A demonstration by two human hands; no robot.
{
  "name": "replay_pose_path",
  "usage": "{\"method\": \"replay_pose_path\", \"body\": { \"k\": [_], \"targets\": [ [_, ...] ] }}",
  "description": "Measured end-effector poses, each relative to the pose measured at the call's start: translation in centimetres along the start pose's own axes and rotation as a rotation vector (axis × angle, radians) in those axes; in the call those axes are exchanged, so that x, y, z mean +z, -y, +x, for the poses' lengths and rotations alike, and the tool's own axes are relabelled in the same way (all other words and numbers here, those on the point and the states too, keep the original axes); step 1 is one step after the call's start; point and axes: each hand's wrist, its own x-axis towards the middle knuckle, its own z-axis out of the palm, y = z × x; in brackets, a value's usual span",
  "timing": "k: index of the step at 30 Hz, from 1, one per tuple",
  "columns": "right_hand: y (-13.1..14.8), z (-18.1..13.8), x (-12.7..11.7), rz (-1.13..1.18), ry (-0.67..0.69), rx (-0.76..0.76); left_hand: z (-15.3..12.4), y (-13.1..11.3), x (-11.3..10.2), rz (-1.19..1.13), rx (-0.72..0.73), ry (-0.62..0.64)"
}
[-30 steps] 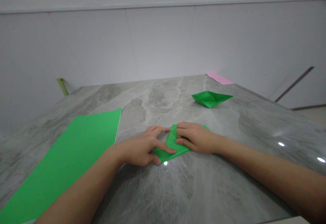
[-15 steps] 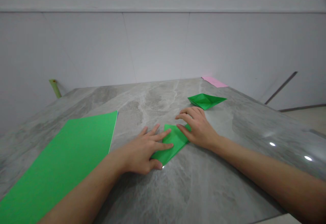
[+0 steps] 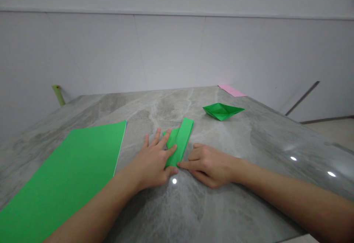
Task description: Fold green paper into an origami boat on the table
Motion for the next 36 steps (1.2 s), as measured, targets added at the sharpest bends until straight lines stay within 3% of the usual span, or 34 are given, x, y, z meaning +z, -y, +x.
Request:
{"method": "replay_pose_path", "body": {
  "k": [36],
  "targets": [
    [1.0,1.1,0.0,-0.178,0.113,0.279,0.3,0.6,0.1,-0.102,-0.015,0.013]
  ]
}}
